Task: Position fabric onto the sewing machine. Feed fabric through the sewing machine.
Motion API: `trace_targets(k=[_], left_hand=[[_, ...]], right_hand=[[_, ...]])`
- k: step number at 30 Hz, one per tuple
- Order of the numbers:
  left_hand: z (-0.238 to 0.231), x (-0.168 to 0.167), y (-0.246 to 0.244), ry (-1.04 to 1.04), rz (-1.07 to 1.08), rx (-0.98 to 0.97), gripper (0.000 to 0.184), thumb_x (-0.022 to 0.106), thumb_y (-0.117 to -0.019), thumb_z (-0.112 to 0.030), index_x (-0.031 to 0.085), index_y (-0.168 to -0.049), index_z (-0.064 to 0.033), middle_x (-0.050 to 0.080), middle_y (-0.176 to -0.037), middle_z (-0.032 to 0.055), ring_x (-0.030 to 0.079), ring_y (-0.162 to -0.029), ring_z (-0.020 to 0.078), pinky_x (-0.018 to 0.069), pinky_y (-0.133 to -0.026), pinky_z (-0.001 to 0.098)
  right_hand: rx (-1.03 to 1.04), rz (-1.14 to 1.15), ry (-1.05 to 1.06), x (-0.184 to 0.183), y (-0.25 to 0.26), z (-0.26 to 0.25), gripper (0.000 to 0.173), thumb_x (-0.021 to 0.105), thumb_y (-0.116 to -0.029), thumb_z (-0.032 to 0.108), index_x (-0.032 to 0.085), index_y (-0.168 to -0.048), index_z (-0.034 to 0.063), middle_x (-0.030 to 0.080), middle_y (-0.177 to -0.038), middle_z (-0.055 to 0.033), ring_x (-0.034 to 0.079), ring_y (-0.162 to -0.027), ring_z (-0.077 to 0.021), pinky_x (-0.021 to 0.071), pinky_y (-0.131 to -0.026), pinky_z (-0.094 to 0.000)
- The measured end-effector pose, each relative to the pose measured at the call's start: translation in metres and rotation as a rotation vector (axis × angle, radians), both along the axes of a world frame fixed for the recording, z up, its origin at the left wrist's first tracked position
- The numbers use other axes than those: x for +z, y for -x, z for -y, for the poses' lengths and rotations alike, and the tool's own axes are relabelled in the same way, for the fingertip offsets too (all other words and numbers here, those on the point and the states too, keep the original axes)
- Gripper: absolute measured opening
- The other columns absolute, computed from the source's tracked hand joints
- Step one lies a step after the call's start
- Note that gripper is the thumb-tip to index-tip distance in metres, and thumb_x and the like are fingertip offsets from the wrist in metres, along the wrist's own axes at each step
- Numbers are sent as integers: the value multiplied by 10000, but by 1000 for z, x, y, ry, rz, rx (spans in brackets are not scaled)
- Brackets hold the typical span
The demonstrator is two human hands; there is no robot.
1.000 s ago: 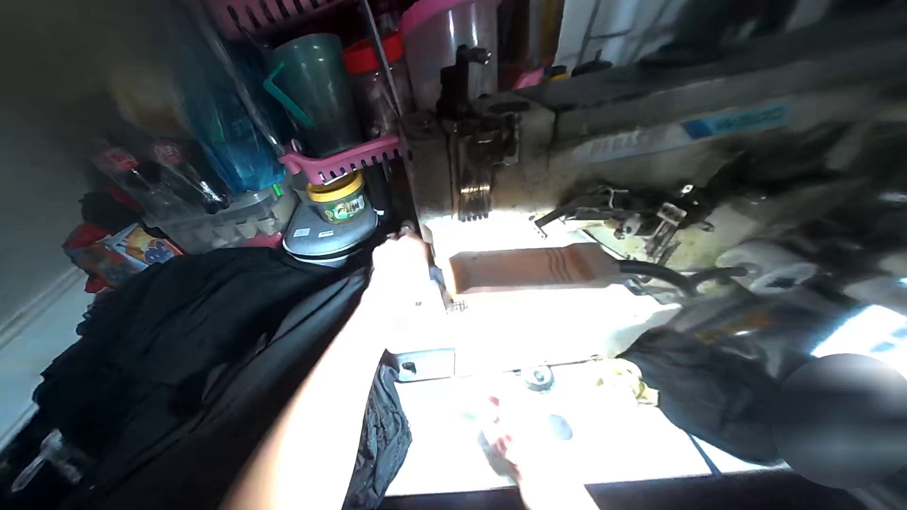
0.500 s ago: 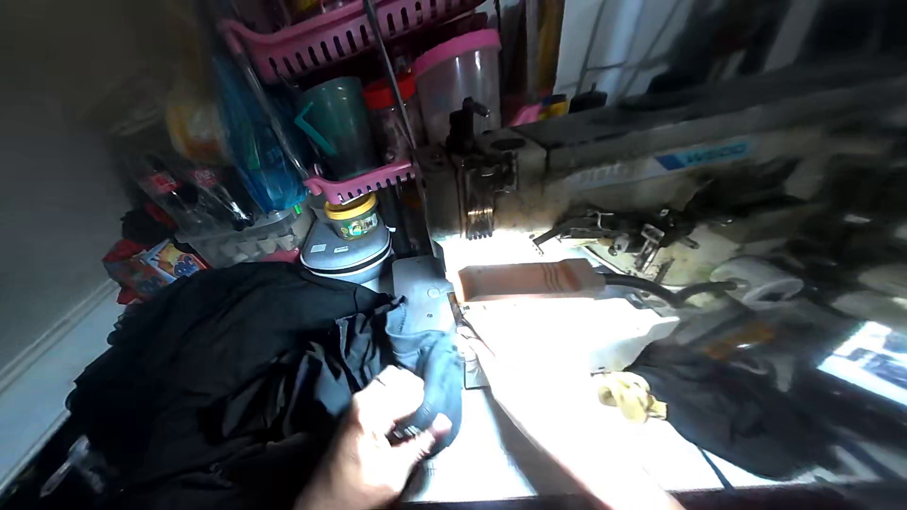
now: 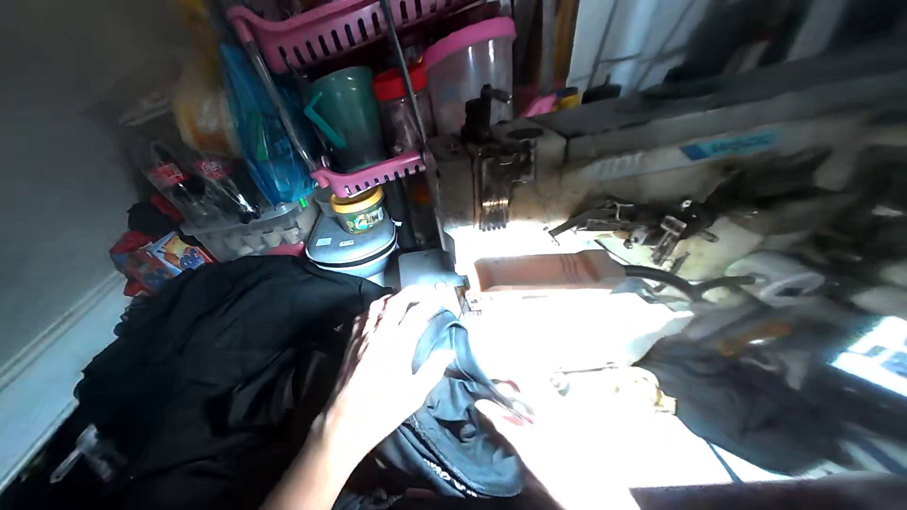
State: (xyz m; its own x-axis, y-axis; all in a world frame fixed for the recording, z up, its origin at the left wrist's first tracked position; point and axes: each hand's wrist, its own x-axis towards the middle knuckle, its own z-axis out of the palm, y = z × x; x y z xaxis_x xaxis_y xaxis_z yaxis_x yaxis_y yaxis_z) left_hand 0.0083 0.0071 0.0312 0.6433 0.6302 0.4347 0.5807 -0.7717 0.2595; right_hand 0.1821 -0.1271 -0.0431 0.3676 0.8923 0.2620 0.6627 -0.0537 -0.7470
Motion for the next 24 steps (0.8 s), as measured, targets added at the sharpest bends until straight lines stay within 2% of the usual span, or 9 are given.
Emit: trace_targets(k=[1, 3, 5, 6, 8, 11, 15, 21, 24], left_hand=[[-6, -2, -7, -8, -63, 6, 464, 597, -964, -503, 662, -1336, -233, 635, -1361, -5, 563, -1287, 217, 456, -1040, 495], [-21, -1, -10, -8, -69, -16, 301, 631, -972, -394, 752, -1151, -185, 707, -1083, 31, 638, -1070, 234, 494, -905, 484], [-30, 14, -3, 78, 44, -77, 182, 655, -949, -257, 773, -995, -127, 703, -979, 23, 660, -955, 168, 540, -846, 405], [-31, 23, 3, 166, 141, -128, 147, 659, -941, -195, 761, -972, -94, 711, -999, 21, 673, -942, 124, 567, -841, 348], [-25, 36, 14, 466, 406, -224, 155, 598, -969, -98, 749, -994, -71, 726, -1032, 10, 679, -925, 80, 574, -816, 273], [-1, 44, 13, 715, 681, -87, 249, 521, -985, -169, 673, -790, -199, 641, -793, -92, 606, -770, 4, 511, -682, 199], [15, 53, 15, 696, 729, -5, 217, 494, -1017, -215, 705, -1003, -164, 692, -1045, -90, 628, -1002, -15, 532, -845, 219], [22, 62, 22, 651, 724, -96, 260, 461, -1073, -251, 696, -981, -187, 676, -934, -111, 631, -894, -37, 534, -790, 175], [23, 67, 24, 661, 758, -88, 250, 463, -1063, -204, 706, -1061, -141, 709, -1014, -90, 647, -981, -20, 544, -883, 212]], right_hand=[[12, -33, 29, -5, -1, -2, 357, 681, -946, 279, 731, -1128, -23, 740, -1017, -195, 724, -953, -329, 570, -856, -553], [3, -219, 43, -2, -13, -2, 328, 636, -956, 294, 742, -1108, 24, 736, -954, -96, 701, -890, -187, 572, -818, -419], [-94, -568, 12, 11, -27, 3, 288, 684, -938, 325, 683, -1060, 64, 662, -802, 46, 594, -632, -16, 516, -571, -209], [-133, -751, -32, 19, -33, 6, 251, 704, -940, 263, 643, -1084, 67, 639, -753, 65, 525, -525, 8, 463, -473, -168], [-181, -902, -114, 37, -38, 6, 92, 676, -953, 173, 615, -986, 113, 579, -639, 75, 418, -419, 13, 377, -393, -150], [-145, -884, -180, 49, -37, 6, 81, 619, -993, 159, 621, -912, 167, 575, -636, 80, 426, -432, 19, 384, -407, -133], [-78, -876, -235, 59, -33, 6, 152, 578, -1031, 133, 650, -898, 151, 593, -644, 54, 427, -429, 7, 391, -402, -136], [-47, -842, -260, 68, -24, 9, 189, 582, -1034, 150, 676, -870, 157, 585, -614, 55, 429, -415, 3, 388, -388, -137], [-102, -809, -225, 76, -20, 12, 148, 560, -1046, 158, 657, -934, 156, 616, -659, 65, 493, -453, 5, 440, -412, -146]])
